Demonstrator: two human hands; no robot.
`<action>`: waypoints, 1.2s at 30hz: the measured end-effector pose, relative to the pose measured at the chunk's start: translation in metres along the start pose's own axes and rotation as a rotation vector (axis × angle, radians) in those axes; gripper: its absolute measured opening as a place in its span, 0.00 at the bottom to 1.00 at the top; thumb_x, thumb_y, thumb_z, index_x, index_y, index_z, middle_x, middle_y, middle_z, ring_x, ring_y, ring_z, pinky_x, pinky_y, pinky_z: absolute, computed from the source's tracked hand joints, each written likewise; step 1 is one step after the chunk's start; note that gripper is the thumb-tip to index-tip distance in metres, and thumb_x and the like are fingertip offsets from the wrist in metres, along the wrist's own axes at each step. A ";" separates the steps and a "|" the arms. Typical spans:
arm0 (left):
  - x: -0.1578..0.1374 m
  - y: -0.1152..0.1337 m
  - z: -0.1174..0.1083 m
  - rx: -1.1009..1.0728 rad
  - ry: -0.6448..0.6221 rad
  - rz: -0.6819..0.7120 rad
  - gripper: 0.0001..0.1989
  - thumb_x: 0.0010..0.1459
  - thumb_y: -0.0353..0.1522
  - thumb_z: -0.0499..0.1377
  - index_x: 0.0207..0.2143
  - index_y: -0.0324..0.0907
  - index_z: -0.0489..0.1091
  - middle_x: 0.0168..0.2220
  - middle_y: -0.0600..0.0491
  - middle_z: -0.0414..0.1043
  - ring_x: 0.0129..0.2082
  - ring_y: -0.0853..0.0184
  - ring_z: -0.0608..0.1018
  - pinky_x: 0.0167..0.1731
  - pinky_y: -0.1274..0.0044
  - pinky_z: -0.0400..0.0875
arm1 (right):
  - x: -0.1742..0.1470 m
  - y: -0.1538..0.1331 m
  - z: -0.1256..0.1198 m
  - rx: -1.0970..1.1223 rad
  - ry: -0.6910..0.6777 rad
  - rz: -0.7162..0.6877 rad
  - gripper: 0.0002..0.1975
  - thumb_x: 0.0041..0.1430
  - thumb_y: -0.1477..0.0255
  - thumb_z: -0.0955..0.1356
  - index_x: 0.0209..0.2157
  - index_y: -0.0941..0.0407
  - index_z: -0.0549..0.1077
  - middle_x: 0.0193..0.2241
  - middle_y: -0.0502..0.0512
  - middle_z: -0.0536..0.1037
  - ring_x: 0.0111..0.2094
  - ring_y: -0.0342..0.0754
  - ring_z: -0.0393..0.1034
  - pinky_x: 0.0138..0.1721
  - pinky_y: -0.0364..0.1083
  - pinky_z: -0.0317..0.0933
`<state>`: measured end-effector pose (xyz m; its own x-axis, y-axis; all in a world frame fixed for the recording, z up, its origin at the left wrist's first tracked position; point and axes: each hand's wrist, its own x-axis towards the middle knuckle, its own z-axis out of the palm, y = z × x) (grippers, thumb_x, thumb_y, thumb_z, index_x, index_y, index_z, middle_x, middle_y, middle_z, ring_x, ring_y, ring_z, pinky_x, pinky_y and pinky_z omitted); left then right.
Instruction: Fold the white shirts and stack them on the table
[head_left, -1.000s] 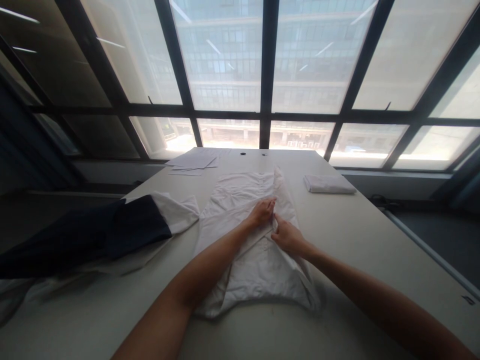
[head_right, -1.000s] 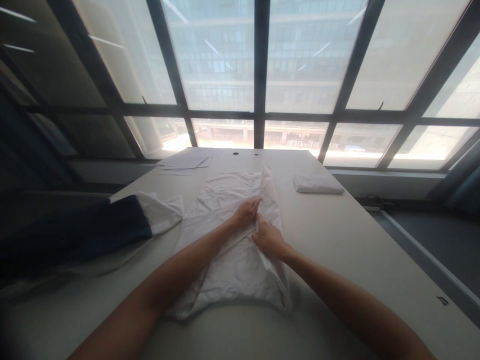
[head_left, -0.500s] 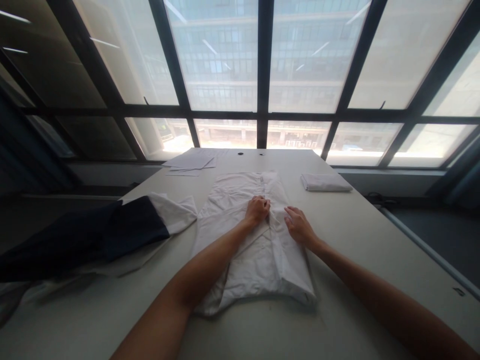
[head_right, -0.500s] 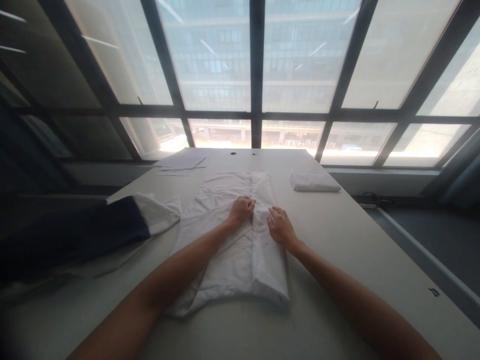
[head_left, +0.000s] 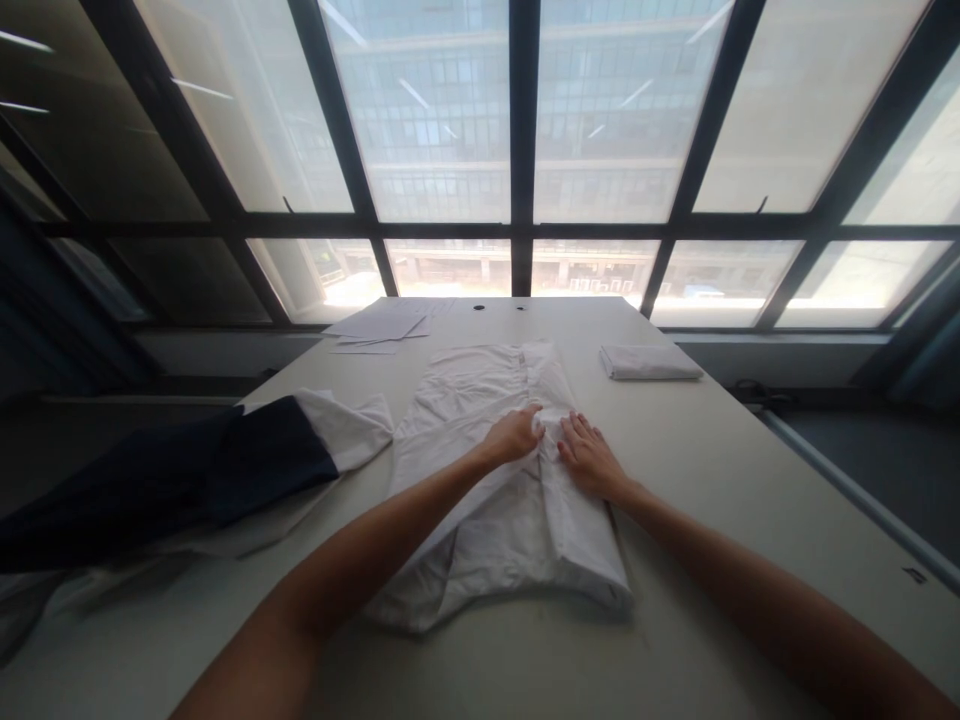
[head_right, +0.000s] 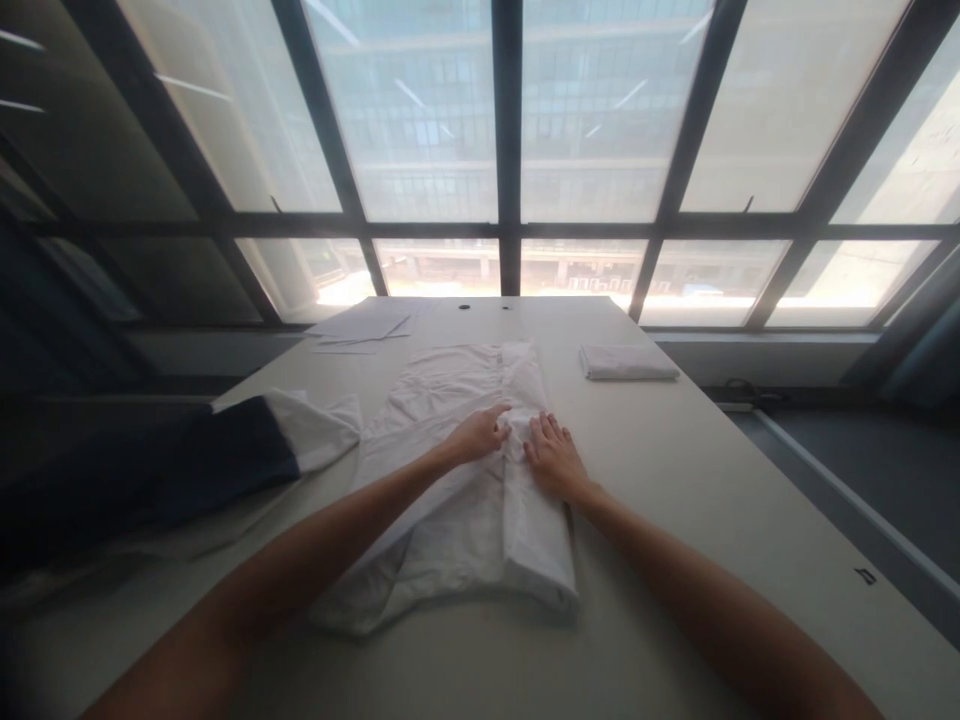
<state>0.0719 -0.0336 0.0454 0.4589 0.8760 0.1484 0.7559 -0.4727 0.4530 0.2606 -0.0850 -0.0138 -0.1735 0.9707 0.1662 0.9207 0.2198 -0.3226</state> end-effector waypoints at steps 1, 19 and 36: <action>-0.011 0.006 -0.003 -0.041 -0.064 0.001 0.28 0.64 0.37 0.58 0.64 0.38 0.64 0.38 0.46 0.81 0.39 0.59 0.82 0.44 0.73 0.72 | 0.000 0.000 0.000 -0.003 -0.003 0.002 0.30 0.72 0.65 0.55 0.69 0.64 0.54 0.71 0.69 0.48 0.72 0.60 0.39 0.68 0.61 0.41; -0.109 0.046 -0.024 -0.361 -0.556 0.155 0.16 0.54 0.32 0.66 0.46 0.40 0.81 0.26 0.55 0.75 0.25 0.72 0.71 0.27 0.82 0.63 | -0.001 -0.006 -0.005 -0.031 0.002 0.035 0.29 0.72 0.63 0.54 0.69 0.60 0.56 0.72 0.67 0.48 0.72 0.58 0.39 0.68 0.60 0.41; -0.096 0.035 0.015 0.031 -0.423 0.797 0.28 0.72 0.42 0.49 0.71 0.49 0.53 0.72 0.49 0.49 0.72 0.56 0.50 0.69 0.56 0.40 | 0.051 0.020 -0.003 -0.078 -0.106 -0.097 0.30 0.73 0.63 0.51 0.70 0.61 0.52 0.72 0.63 0.45 0.73 0.53 0.35 0.69 0.60 0.37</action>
<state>0.0612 -0.1352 0.0343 0.9809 0.1817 0.0697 0.1493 -0.9324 0.3292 0.2712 -0.0317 -0.0090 -0.2951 0.9510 0.0921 0.9213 0.3088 -0.2362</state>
